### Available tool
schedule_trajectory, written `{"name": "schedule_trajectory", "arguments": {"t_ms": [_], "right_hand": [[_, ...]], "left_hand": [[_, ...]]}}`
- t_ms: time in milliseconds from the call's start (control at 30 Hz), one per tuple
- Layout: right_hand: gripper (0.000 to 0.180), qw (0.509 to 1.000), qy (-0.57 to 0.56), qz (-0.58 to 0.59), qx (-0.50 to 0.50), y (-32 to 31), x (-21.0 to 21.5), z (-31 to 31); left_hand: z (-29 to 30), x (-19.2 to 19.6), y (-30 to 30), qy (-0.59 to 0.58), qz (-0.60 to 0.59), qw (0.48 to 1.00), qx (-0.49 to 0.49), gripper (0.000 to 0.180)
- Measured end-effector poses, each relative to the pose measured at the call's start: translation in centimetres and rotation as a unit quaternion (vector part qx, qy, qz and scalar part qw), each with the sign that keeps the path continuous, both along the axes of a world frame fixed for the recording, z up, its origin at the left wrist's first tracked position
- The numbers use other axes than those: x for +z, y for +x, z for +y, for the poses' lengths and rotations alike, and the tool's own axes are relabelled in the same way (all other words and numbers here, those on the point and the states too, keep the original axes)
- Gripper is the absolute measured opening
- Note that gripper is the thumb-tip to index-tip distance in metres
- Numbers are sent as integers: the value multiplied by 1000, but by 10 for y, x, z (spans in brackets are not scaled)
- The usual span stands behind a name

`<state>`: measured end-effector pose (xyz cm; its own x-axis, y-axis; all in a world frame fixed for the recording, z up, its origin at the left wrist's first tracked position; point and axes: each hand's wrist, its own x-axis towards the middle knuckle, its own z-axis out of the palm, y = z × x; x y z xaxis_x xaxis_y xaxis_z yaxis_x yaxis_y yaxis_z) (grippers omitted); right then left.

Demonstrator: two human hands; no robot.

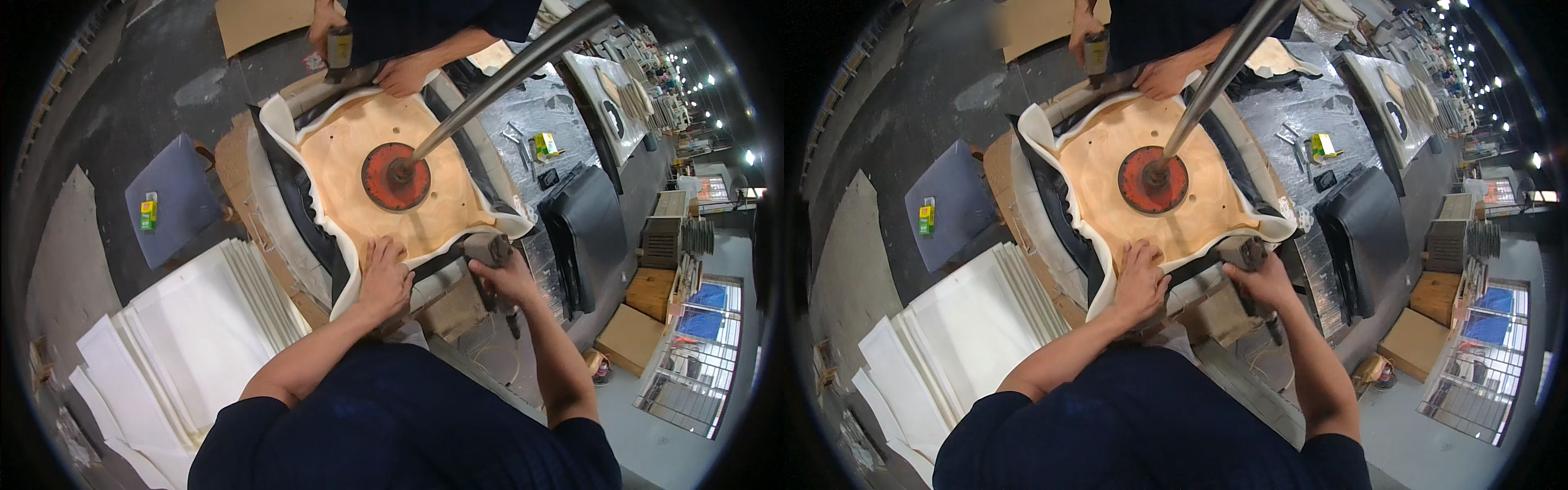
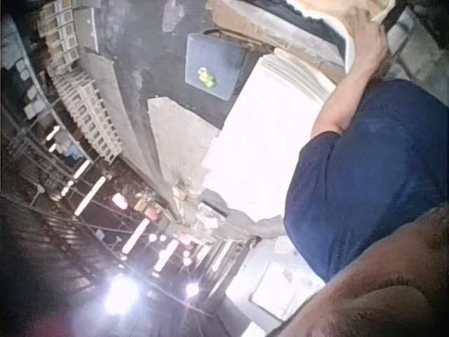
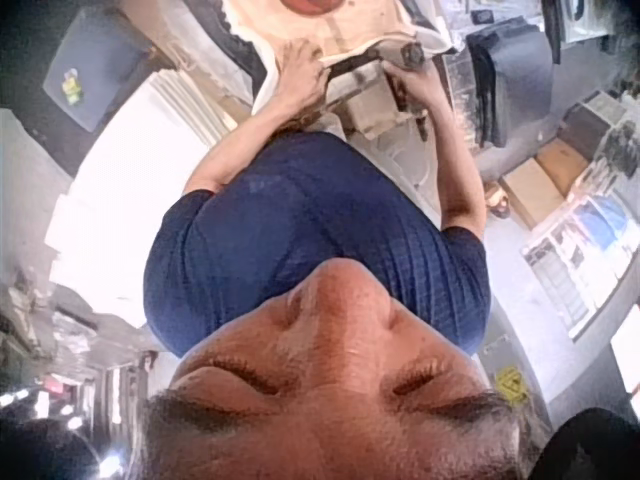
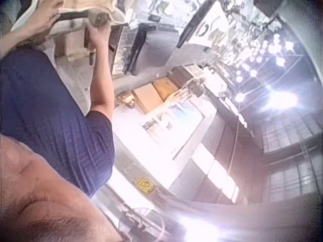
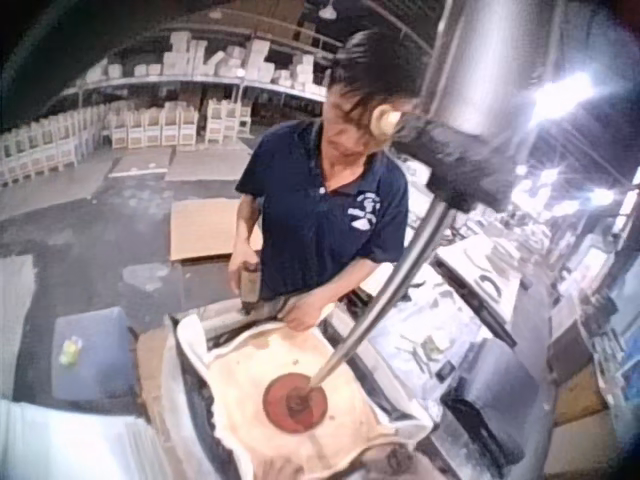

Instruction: The person staples fabric onto a chair seat base using a pneumatic staple gun while a coworker assists by holding the seat and applying pressure. They flip the seat, add a foam layer, and continue stapling the fabric edges to secure the upholstery.

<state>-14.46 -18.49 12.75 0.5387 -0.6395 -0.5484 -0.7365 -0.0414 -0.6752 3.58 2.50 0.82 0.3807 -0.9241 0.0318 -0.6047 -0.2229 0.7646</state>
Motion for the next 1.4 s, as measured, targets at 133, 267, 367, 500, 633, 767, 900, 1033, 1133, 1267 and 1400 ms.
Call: {"name": "schedule_trajectory", "arguments": {"t_ms": [133,267,367,500,633,767,900,1033,1133,1267,1400], "right_hand": [[38,991,125,-31,-29,17,11,47],[33,987,153,-45,-31,29,4,67],[33,990,138,-2,-18,38,-4,68],[30,990,137,30,-20,50,-7,69],[29,992,112,60,1,61,-7,69],[33,992,79,97,24,66,-7,69],[37,997,55,56,19,63,-12,73],[40,993,-37,36,104,69,-3,72],[33,994,89,-52,-23,32,-14,73],[25,980,106,-51,-161,-10,-2,67],[33,964,114,-155,-181,-30,42,29]], "left_hand": [[-3,-2,2,-6,21,999,38,22],[-6,-6,0,-9,32,998,49,21],[-8,-6,-1,-2,38,998,54,19],[-8,-8,-1,-7,38,997,63,19],[-8,-7,-1,-6,45,997,63,18],[-6,-4,-1,-11,54,997,58,19],[-7,1,-1,2,57,997,51,20],[-10,1,3,22,13,999,40,17],[-14,11,3,47,-64,997,19,24],[-41,16,8,11,-18,1000,-15,31],[-88,1,-3,-43,-74,995,-41,36]]}}
